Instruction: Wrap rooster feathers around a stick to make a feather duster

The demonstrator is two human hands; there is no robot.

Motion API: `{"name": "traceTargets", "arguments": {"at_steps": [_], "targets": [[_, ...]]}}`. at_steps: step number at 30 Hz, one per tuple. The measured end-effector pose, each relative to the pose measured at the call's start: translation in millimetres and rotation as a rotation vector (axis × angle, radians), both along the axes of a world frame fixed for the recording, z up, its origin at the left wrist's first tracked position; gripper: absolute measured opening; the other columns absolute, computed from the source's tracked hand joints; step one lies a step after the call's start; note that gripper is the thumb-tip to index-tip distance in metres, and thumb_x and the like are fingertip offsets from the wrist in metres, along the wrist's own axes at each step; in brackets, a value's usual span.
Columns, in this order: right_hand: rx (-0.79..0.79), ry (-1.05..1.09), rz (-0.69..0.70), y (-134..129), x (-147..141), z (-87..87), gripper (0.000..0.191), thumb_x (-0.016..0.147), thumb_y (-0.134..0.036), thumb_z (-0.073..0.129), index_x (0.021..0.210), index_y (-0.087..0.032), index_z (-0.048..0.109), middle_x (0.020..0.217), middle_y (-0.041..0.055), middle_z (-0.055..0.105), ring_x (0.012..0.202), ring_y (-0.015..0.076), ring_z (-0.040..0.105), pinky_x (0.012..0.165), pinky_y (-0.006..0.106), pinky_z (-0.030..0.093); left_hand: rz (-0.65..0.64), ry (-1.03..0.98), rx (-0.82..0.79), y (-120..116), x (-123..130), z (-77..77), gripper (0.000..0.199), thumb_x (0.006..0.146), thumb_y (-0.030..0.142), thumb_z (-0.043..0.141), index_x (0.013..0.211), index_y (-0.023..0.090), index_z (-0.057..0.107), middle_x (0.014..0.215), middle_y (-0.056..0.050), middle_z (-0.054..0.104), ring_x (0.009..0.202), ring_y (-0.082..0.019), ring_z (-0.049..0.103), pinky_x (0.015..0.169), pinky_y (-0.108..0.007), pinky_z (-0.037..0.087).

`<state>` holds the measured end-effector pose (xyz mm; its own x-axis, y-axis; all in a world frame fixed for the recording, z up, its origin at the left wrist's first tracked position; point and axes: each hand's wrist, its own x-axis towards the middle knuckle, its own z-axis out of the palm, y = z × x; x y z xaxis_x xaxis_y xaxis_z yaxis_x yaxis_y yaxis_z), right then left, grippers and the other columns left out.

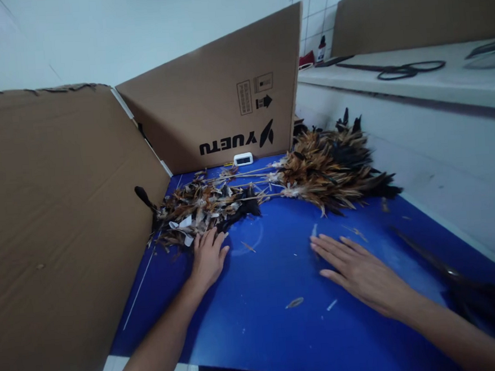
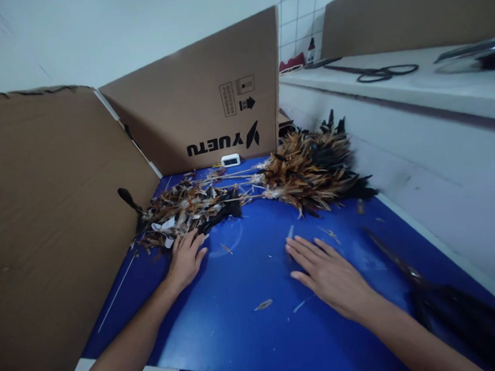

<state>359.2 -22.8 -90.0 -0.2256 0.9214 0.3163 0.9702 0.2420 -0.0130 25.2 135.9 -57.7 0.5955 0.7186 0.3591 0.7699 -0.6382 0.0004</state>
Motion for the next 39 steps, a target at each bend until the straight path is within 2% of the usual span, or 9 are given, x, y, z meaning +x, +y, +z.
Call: {"name": "traceTargets", "arguments": {"at_steps": [4, 9, 12, 14, 21, 25, 29, 35, 39], "targets": [[0.068, 0.016, -0.119, 12.8, -5.5, 12.7, 0.059, 0.094, -0.049, 0.021, 0.116, -0.013, 0.062, 0.126, 0.0124, 0.058, 0.125, 0.0265, 0.044, 0.102, 0.048, 0.032, -0.087, -0.013, 0.023, 4.3, 23.7, 11.1, 0.035, 0.091, 0.029, 0.042, 0.123, 0.019, 0.052, 0.132, -0.012, 0.051, 0.126, -0.024, 0.041, 0.109, -0.050, 0.021], [-0.074, 0.097, -0.029, 86.1, -70.2, 35.4, 0.054, 0.094, -0.043, 0.027, 0.132, -0.012, 0.047, 0.140, 0.0118, 0.043, 0.132, 0.0232, 0.034, 0.107, 0.042, 0.029, -0.066, 0.045, -0.085, 21.6, 57.8, 1.0, 0.048, 0.089, 0.039, 0.043, 0.134, 0.021, 0.041, 0.144, -0.010, 0.037, 0.133, -0.027, 0.031, 0.107, -0.051, 0.024], [-0.130, 0.112, -0.017, 117.6, -88.8, 32.3, 0.059, 0.092, -0.049, 0.030, 0.135, -0.010, 0.044, 0.142, 0.0147, 0.039, 0.133, 0.0262, 0.031, 0.107, 0.047, 0.027, -0.004, 0.042, -0.119, 29.0, 62.7, -9.9, 0.049, 0.091, 0.040, 0.038, 0.135, 0.019, 0.039, 0.143, -0.012, 0.039, 0.132, -0.025, 0.033, 0.107, -0.050, 0.026], [-0.138, 0.105, 0.009, 117.7, -85.0, 25.0, 0.059, 0.091, -0.050, 0.031, 0.135, -0.014, 0.044, 0.142, 0.0127, 0.039, 0.134, 0.0247, 0.031, 0.108, 0.047, 0.025, 0.023, 0.029, -0.118, 32.1, 60.3, -14.4, 0.049, 0.092, 0.040, 0.036, 0.135, 0.017, 0.039, 0.141, -0.013, 0.042, 0.131, -0.025, 0.034, 0.107, -0.048, 0.026], [-0.015, -0.034, 0.040, 30.1, -21.6, 2.7, 0.058, 0.091, -0.055, 0.031, 0.133, -0.018, 0.046, 0.142, 0.0089, 0.041, 0.130, 0.0239, 0.037, 0.106, 0.048, 0.027, 0.077, -0.048, -0.051, 31.7, 55.7, -10.0, 0.047, 0.090, 0.037, 0.040, 0.130, 0.013, 0.045, 0.134, -0.015, 0.047, 0.125, -0.028, 0.039, 0.105, -0.049, 0.029], [0.135, -0.073, -0.025, -5.8, 1.6, 4.6, 0.055, 0.092, -0.052, 0.026, 0.118, -0.018, 0.061, 0.125, 0.0126, 0.059, 0.118, 0.0284, 0.050, 0.104, 0.052, 0.027, -0.111, -0.033, -0.044, 32.1, 69.7, 2.0, 0.047, 0.089, 0.036, 0.045, 0.135, 0.024, 0.041, 0.143, -0.010, 0.037, 0.129, -0.028, 0.033, 0.103, -0.047, 0.032], [0.206, -0.076, 0.023, -22.2, -12.7, 17.7, 0.045, 0.092, -0.046, 0.033, 0.115, -0.021, 0.063, 0.121, 0.0093, 0.062, 0.117, 0.0265, 0.051, 0.104, 0.050, 0.028, -0.232, 0.065, -0.135, 44.7, 92.9, 4.8, 0.046, 0.087, 0.045, 0.045, 0.132, 0.034, 0.043, 0.150, -0.003, 0.026, 0.136, -0.030, 0.022, 0.103, -0.051, 0.030], [0.218, -0.149, 0.041, -59.4, -50.9, 35.4, 0.039, 0.087, -0.038, 0.050, 0.121, -0.019, 0.057, 0.128, 0.0047, 0.058, 0.123, 0.0224, 0.045, 0.109, 0.044, 0.021, -0.058, 0.044, -0.100, 60.8, 107.5, -5.9, 0.048, 0.091, 0.046, 0.033, 0.130, 0.023, 0.048, 0.140, -0.011, 0.043, 0.128, -0.030, 0.035, 0.099, -0.053, 0.031], [0.183, -0.144, 0.016, -88.6, -58.4, 31.2, 0.041, 0.087, -0.038, 0.050, 0.124, -0.022, 0.055, 0.129, 0.0022, 0.057, 0.121, 0.0192, 0.048, 0.109, 0.040, 0.022, 0.016, 0.027, -0.006, 64.1, 103.3, -8.9, 0.047, 0.092, 0.043, 0.032, 0.125, 0.017, 0.052, 0.134, -0.014, 0.049, 0.125, -0.031, 0.038, 0.099, -0.056, 0.029]]}}
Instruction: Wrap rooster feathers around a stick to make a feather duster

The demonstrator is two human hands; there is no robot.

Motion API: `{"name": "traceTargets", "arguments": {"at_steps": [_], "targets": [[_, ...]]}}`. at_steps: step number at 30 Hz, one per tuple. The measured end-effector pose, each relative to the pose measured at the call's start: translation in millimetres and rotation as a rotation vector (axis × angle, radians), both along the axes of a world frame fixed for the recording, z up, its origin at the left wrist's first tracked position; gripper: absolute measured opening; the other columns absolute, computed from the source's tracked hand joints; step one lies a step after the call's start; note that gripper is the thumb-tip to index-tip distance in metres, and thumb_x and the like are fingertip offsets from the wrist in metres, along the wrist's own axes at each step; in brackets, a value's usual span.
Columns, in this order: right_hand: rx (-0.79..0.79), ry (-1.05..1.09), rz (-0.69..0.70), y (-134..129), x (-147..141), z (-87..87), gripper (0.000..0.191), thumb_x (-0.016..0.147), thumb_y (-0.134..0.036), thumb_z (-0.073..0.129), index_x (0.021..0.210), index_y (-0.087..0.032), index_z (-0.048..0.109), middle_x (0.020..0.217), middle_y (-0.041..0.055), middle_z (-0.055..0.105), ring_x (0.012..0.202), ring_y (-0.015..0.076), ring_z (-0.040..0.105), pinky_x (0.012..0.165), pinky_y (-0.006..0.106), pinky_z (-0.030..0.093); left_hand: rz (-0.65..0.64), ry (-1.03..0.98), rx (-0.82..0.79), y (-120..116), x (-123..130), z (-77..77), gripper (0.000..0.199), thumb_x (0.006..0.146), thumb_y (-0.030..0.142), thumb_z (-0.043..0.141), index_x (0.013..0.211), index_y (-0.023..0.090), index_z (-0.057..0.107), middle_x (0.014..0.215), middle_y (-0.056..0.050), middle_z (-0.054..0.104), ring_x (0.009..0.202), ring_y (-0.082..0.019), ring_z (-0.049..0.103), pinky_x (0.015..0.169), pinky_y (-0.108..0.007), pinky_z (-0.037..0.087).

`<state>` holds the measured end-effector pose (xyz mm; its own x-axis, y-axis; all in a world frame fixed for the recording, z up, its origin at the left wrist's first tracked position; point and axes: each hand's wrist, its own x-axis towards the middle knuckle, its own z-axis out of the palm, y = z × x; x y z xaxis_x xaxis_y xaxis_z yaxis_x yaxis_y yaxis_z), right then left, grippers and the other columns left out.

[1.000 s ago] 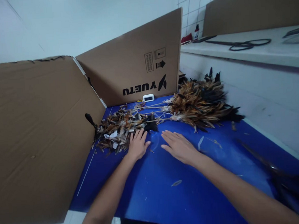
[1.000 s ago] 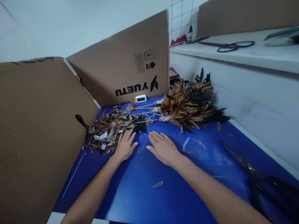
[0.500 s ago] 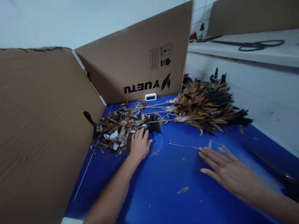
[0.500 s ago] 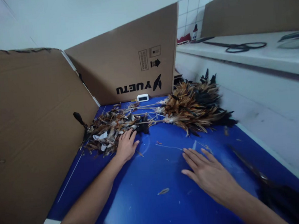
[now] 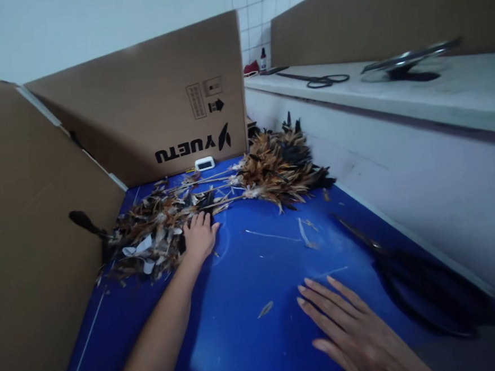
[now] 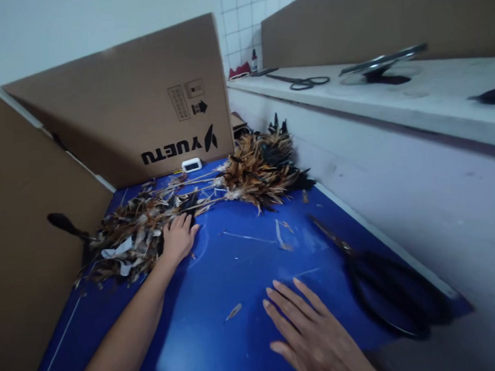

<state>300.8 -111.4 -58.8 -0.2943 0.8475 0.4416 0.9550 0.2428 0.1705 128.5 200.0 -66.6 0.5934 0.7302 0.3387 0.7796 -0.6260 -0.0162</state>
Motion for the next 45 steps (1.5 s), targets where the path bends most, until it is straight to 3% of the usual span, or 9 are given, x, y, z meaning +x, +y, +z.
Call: {"name": "traceTargets", "arguments": {"at_steps": [5, 9, 17, 20, 23, 29, 33, 40, 45], "targets": [[-0.059, 0.050, -0.112, -19.7, 11.7, -15.2, 0.046, 0.088, -0.038, 0.049, 0.130, -0.022, 0.049, 0.133, 0.0018, 0.054, 0.124, 0.0195, 0.045, 0.106, 0.039, 0.026, 0.045, 0.025, 0.033, 0.8, -6.9, 2.6, 0.046, 0.090, 0.044, 0.038, 0.121, 0.016, 0.056, 0.131, -0.015, 0.052, 0.122, -0.032, 0.041, 0.099, -0.057, 0.029], [0.013, 0.097, -0.193, -15.4, 4.0, -7.6, 0.049, 0.086, -0.037, 0.052, 0.130, -0.015, 0.049, 0.133, 0.0092, 0.052, 0.128, 0.0239, 0.039, 0.106, 0.041, 0.024, -0.017, -0.013, 0.025, -3.7, -14.8, 9.4, 0.043, 0.089, 0.039, 0.042, 0.122, 0.014, 0.055, 0.129, -0.016, 0.052, 0.121, -0.032, 0.043, 0.099, -0.056, 0.031], [-0.281, 0.237, 0.381, 31.4, -82.4, -1.7, 0.062, 0.088, -0.057, 0.039, 0.139, -0.022, 0.037, 0.143, 0.0033, 0.041, 0.133, 0.0229, 0.032, 0.112, 0.041, 0.011, -0.303, -0.388, -0.033, -35.5, -44.9, 35.3, 0.028, 0.090, 0.027, 0.044, 0.111, 0.017, 0.060, 0.120, -0.011, 0.060, 0.114, -0.021, 0.053, 0.101, -0.044, 0.038], [-0.378, 0.275, 0.367, 39.8, -63.0, -12.6, 0.072, 0.085, -0.057, 0.046, 0.144, -0.024, 0.023, 0.147, 0.0010, 0.034, 0.135, 0.0214, 0.027, 0.113, 0.039, 0.008, -0.299, -0.515, -0.015, -42.7, -65.7, 39.2, 0.023, 0.090, 0.024, 0.046, 0.102, 0.019, 0.064, 0.110, -0.008, 0.065, 0.107, -0.019, 0.057, 0.098, -0.040, 0.042], [-0.326, 0.234, 0.194, 45.9, -15.8, -23.7, 0.066, 0.088, -0.050, 0.045, 0.145, -0.028, 0.019, 0.147, 0.0007, 0.032, 0.134, 0.0217, 0.030, 0.111, 0.042, 0.014, -0.175, -0.625, 0.048, -39.9, -88.1, 36.5, 0.021, 0.089, 0.023, 0.046, 0.094, 0.017, 0.066, 0.096, -0.007, 0.069, 0.096, -0.018, 0.062, 0.090, -0.036, 0.046], [-0.124, 0.167, -0.020, 77.2, 40.0, -20.0, 0.046, 0.090, -0.048, 0.039, 0.122, -0.021, 0.057, 0.132, 0.0070, 0.054, 0.121, 0.0272, 0.047, 0.100, 0.047, 0.034, 0.108, -0.741, 0.224, -17.6, -121.4, 27.1, 0.023, 0.088, 0.021, 0.046, 0.102, 0.016, 0.064, 0.069, -0.003, 0.069, 0.079, -0.019, 0.064, 0.083, -0.034, 0.046], [-0.124, 0.230, -0.071, 125.4, 28.3, 0.6, 0.040, 0.092, -0.039, 0.034, 0.109, -0.017, 0.064, 0.108, 0.0096, 0.067, 0.103, 0.0253, 0.058, 0.092, 0.043, 0.042, 0.119, -0.682, 0.311, -13.6, -128.1, 25.2, 0.025, 0.088, 0.018, 0.043, 0.104, 0.016, 0.063, 0.077, -0.005, 0.069, 0.083, -0.020, 0.062, 0.086, -0.036, 0.043], [-0.269, 0.214, -0.242, 235.1, 2.0, 6.1, 0.043, 0.090, -0.027, 0.036, 0.128, -0.013, 0.050, 0.132, 0.0129, 0.052, 0.119, 0.0261, 0.047, 0.094, 0.042, 0.041, -0.358, -0.190, 0.044, -50.8, -91.6, 20.7, 0.032, 0.088, 0.024, 0.047, 0.120, 0.023, 0.054, 0.118, -0.008, 0.060, 0.111, -0.022, 0.053, 0.097, -0.041, 0.039], [-0.270, 0.175, -0.245, 259.4, -10.6, -5.1, 0.045, 0.091, -0.031, 0.032, 0.127, -0.010, 0.050, 0.134, 0.0180, 0.049, 0.121, 0.0319, 0.046, 0.093, 0.050, 0.039, -0.254, 0.028, -0.064, -62.7, -80.5, 9.6, 0.053, 0.085, 0.040, 0.053, 0.133, 0.021, 0.041, 0.138, -0.016, 0.043, 0.127, -0.030, 0.039, 0.099, -0.047, 0.038]]}}
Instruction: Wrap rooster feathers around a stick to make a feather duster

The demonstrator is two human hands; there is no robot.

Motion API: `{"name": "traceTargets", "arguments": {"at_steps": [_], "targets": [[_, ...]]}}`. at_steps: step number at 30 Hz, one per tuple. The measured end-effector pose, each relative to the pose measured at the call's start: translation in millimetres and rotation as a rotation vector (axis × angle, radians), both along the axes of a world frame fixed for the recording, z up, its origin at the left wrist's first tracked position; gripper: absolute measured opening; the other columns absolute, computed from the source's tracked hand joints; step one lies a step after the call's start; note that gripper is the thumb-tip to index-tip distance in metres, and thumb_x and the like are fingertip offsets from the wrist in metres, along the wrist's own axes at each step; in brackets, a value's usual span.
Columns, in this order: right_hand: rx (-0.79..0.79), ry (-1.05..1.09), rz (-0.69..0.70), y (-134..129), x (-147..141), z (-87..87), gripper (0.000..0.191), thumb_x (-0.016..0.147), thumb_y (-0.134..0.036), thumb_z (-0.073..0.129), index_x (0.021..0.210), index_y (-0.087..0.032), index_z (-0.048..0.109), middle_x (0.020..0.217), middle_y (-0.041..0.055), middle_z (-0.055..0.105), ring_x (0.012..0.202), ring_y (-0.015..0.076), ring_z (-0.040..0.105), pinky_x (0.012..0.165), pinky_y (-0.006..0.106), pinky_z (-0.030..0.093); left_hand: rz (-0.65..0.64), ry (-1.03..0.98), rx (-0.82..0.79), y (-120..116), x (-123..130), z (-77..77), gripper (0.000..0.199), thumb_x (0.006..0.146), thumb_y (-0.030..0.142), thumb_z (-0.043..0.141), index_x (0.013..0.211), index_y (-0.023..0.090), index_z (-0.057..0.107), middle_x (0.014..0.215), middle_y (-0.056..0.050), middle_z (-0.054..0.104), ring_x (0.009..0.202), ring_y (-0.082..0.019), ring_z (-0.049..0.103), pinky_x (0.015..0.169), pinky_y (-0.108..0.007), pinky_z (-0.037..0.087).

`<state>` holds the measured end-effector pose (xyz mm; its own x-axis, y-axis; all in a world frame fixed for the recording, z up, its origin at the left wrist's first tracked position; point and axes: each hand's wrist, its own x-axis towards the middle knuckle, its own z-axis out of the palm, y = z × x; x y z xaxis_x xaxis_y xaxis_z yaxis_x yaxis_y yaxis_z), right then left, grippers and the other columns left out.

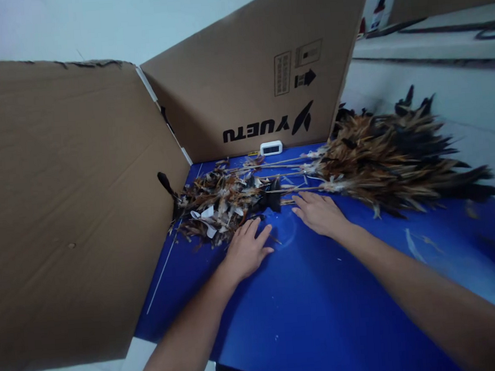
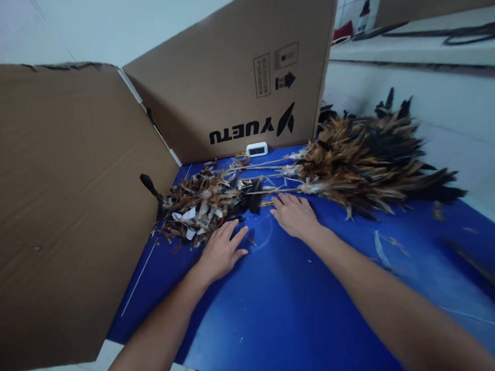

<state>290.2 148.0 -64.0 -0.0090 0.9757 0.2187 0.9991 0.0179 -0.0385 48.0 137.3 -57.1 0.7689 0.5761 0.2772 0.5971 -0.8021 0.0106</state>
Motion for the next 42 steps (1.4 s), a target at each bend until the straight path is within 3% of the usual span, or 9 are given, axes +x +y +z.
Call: {"name": "traceTargets", "arguments": {"at_steps": [5, 10, 13, 15, 21, 25, 31, 37, 42], "targets": [[0.009, -0.046, 0.067, -22.2, -9.1, -8.2, 0.046, 0.092, -0.032, 0.031, 0.126, -0.011, 0.052, 0.135, 0.0162, 0.049, 0.125, 0.0292, 0.043, 0.097, 0.047, 0.037, -0.124, 0.004, -0.014, 2.2, -1.0, -7.0, 0.046, 0.090, 0.031, 0.046, 0.133, 0.016, 0.040, 0.133, -0.016, 0.047, 0.127, -0.027, 0.040, 0.103, -0.042, 0.037], [0.088, -0.038, 0.206, -58.6, -19.1, -14.1, 0.045, 0.092, -0.035, 0.030, 0.121, -0.014, 0.057, 0.131, 0.0141, 0.054, 0.122, 0.0281, 0.047, 0.095, 0.044, 0.040, -0.312, -0.048, -0.016, 0.6, 2.6, -1.0, 0.036, 0.092, 0.023, 0.040, 0.126, 0.013, 0.047, 0.122, -0.012, 0.057, 0.119, -0.020, 0.049, 0.100, -0.033, 0.040], [0.100, 0.040, 0.263, -71.9, -23.1, -15.2, 0.043, 0.093, -0.035, 0.029, 0.115, -0.017, 0.061, 0.123, 0.0112, 0.060, 0.116, 0.0255, 0.053, 0.092, 0.042, 0.043, -0.375, -0.098, -0.001, -1.4, 3.5, 3.8, 0.031, 0.093, 0.023, 0.038, 0.119, 0.015, 0.053, 0.119, -0.009, 0.061, 0.115, -0.017, 0.052, 0.104, -0.036, 0.035], [0.109, 0.087, 0.253, -73.4, -23.5, -15.1, 0.044, 0.093, -0.034, 0.027, 0.114, -0.016, 0.062, 0.119, 0.0109, 0.063, 0.112, 0.0241, 0.055, 0.092, 0.041, 0.044, -0.351, -0.128, 0.000, -1.9, 2.9, 5.7, 0.029, 0.093, 0.023, 0.038, 0.116, 0.018, 0.055, 0.115, -0.006, 0.064, 0.111, -0.015, 0.055, 0.107, -0.040, 0.031], [0.107, 0.081, 0.023, -46.1, -16.3, -7.9, 0.045, 0.092, -0.031, 0.030, 0.124, -0.009, 0.053, 0.128, 0.0172, 0.054, 0.118, 0.0291, 0.048, 0.093, 0.046, 0.042, -0.118, -0.205, 0.006, 3.5, -0.8, 3.3, 0.030, 0.090, 0.024, 0.045, 0.119, 0.020, 0.053, 0.118, -0.008, 0.062, 0.116, -0.019, 0.052, 0.109, -0.046, 0.025], [0.046, 0.054, -0.113, -18.5, -12.9, -1.8, 0.044, 0.091, -0.032, 0.033, 0.122, -0.008, 0.054, 0.131, 0.0191, 0.050, 0.120, 0.0303, 0.045, 0.093, 0.046, 0.040, -0.062, -0.159, -0.024, 7.9, -1.9, -2.5, 0.034, 0.086, 0.026, 0.053, 0.120, 0.021, 0.053, 0.123, -0.010, 0.057, 0.120, -0.023, 0.048, 0.107, -0.049, 0.028], [0.065, 0.021, -0.149, 4.9, -15.1, -4.6, 0.046, 0.092, -0.035, 0.032, 0.126, -0.010, 0.050, 0.137, 0.0156, 0.046, 0.124, 0.0284, 0.039, 0.096, 0.045, 0.034, -0.050, -0.127, -0.044, 9.5, -1.2, -6.3, 0.036, 0.085, 0.025, 0.055, 0.121, 0.021, 0.052, 0.127, -0.010, 0.054, 0.123, -0.023, 0.045, 0.107, -0.049, 0.027], [0.063, -0.017, -0.129, 19.2, -14.7, -5.6, 0.048, 0.092, -0.035, 0.028, 0.132, -0.014, 0.044, 0.140, 0.0128, 0.043, 0.116, 0.0299, 0.043, 0.089, 0.049, 0.034, -0.057, -0.117, -0.073, 9.6, -0.3, -7.1, 0.034, 0.087, 0.025, 0.051, 0.121, 0.022, 0.051, 0.127, -0.010, 0.054, 0.122, -0.022, 0.046, 0.107, -0.048, 0.028], [0.070, -0.074, -0.070, 18.5, -12.7, -0.8, 0.045, 0.092, -0.031, 0.027, 0.128, -0.018, 0.049, 0.133, 0.0098, 0.052, 0.111, 0.0320, 0.044, 0.085, 0.049, 0.033, -0.050, -0.106, -0.085, 9.0, 0.1, -7.3, 0.032, 0.088, 0.025, 0.049, 0.120, 0.022, 0.053, 0.126, -0.009, 0.055, 0.122, -0.024, 0.045, 0.106, -0.050, 0.028]]}}
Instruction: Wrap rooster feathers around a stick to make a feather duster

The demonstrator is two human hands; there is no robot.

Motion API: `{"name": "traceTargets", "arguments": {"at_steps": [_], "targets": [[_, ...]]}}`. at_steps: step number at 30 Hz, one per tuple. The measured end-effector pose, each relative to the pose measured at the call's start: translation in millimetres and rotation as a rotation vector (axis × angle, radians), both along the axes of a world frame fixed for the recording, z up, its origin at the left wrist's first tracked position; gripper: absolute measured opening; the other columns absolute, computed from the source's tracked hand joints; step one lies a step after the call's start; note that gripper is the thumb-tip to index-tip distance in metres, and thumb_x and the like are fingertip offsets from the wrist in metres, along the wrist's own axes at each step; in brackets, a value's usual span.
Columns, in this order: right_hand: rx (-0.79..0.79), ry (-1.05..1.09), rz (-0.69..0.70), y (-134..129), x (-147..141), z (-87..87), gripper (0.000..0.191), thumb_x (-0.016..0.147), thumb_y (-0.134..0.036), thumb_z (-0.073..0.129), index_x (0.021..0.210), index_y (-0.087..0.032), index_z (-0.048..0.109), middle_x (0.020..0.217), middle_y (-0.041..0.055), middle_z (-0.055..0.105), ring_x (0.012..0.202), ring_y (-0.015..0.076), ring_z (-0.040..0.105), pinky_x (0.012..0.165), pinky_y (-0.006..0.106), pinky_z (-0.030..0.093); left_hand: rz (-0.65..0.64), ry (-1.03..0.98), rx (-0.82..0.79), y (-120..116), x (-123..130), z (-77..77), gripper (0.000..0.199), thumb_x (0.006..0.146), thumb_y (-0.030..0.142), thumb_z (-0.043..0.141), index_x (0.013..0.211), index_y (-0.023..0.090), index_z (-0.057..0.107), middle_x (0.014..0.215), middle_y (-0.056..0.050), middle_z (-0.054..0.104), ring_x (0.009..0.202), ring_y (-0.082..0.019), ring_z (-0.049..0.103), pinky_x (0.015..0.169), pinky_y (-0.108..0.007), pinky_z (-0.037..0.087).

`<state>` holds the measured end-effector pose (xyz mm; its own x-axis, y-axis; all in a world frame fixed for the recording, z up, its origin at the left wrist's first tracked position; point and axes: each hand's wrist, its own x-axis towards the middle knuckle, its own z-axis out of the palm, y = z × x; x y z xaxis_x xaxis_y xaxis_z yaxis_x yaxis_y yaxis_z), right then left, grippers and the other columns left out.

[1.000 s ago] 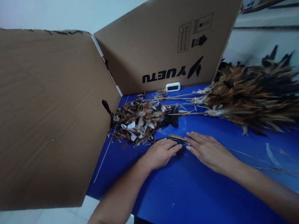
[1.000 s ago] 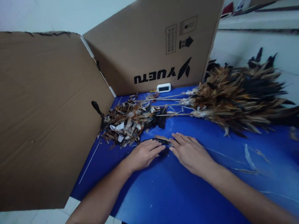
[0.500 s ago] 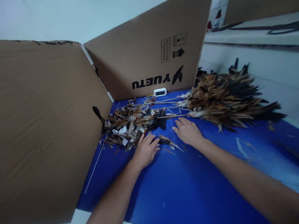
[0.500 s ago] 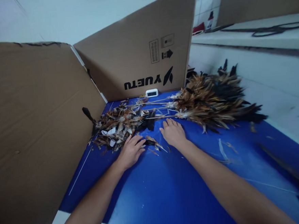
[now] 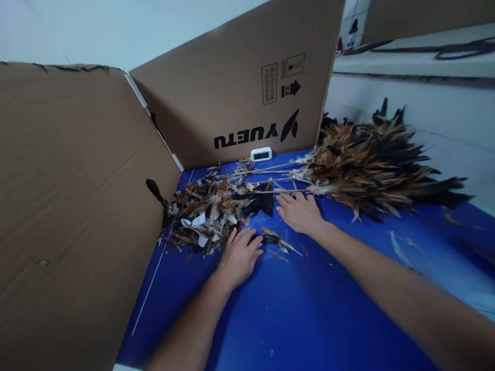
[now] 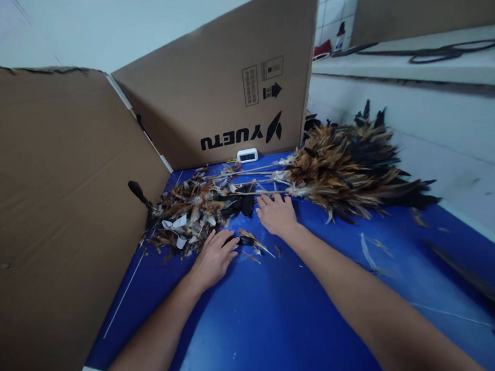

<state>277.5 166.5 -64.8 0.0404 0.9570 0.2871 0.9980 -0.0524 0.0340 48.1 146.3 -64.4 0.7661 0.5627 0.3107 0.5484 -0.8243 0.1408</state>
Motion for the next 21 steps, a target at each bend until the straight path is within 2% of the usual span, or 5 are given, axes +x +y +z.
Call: {"name": "traceTargets", "arguments": {"at_steps": [4, 9, 13, 16, 21], "targets": [[-0.001, -0.064, 0.070, -22.7, 0.2, 2.3, 0.042, 0.092, -0.026, 0.027, 0.122, -0.015, 0.055, 0.127, 0.0117, 0.056, 0.105, 0.0297, 0.047, 0.081, 0.043, 0.033, 0.013, 0.012, -0.007, -1.2, 0.7, 0.6, 0.032, 0.088, 0.024, 0.048, 0.119, 0.022, 0.053, 0.126, -0.009, 0.055, 0.122, -0.024, 0.045, 0.106, -0.050, 0.028], [-0.039, -0.129, 0.150, -61.8, 0.2, 7.1, 0.030, 0.088, -0.016, 0.039, 0.105, -0.015, 0.063, 0.112, 0.0124, 0.063, 0.096, 0.0264, 0.051, 0.075, 0.038, 0.033, -0.005, -0.016, 0.013, -1.1, 1.0, 1.0, 0.029, 0.087, 0.022, 0.050, 0.116, 0.022, 0.055, 0.119, -0.009, 0.058, 0.119, -0.023, 0.047, 0.106, -0.049, 0.028], [-0.060, -0.154, 0.182, -84.4, -1.2, 14.5, 0.023, 0.087, -0.012, 0.041, 0.087, -0.017, 0.064, 0.094, 0.0093, 0.065, 0.084, 0.0228, 0.053, 0.072, 0.035, 0.034, 0.007, -0.114, 0.067, 1.2, 0.9, 2.9, 0.016, 0.088, 0.019, 0.046, 0.094, 0.020, 0.061, 0.095, -0.006, 0.064, 0.095, -0.019, 0.058, 0.100, -0.043, 0.036], [-0.045, -0.172, 0.210, -92.4, -2.0, 16.4, 0.021, 0.086, -0.009, 0.042, 0.083, -0.017, 0.061, 0.087, 0.0077, 0.062, 0.079, 0.0216, 0.052, 0.070, 0.033, 0.034, 0.074, -0.169, 0.110, 2.4, 0.5, 5.4, 0.016, 0.088, 0.019, 0.045, 0.088, 0.019, 0.061, 0.084, -0.006, 0.063, 0.084, -0.020, 0.058, 0.091, -0.042, 0.041], [-0.024, -0.215, 0.280, -90.9, -0.5, 11.6, 0.018, 0.083, -0.005, 0.043, 0.085, -0.015, 0.058, 0.090, 0.0099, 0.060, 0.084, 0.0236, 0.052, 0.071, 0.034, 0.035, 0.093, -0.159, 0.123, 2.0, -0.7, 7.6, 0.017, 0.087, 0.019, 0.047, 0.099, 0.020, 0.059, 0.090, -0.006, 0.063, 0.088, -0.022, 0.058, 0.091, -0.043, 0.042]]}}
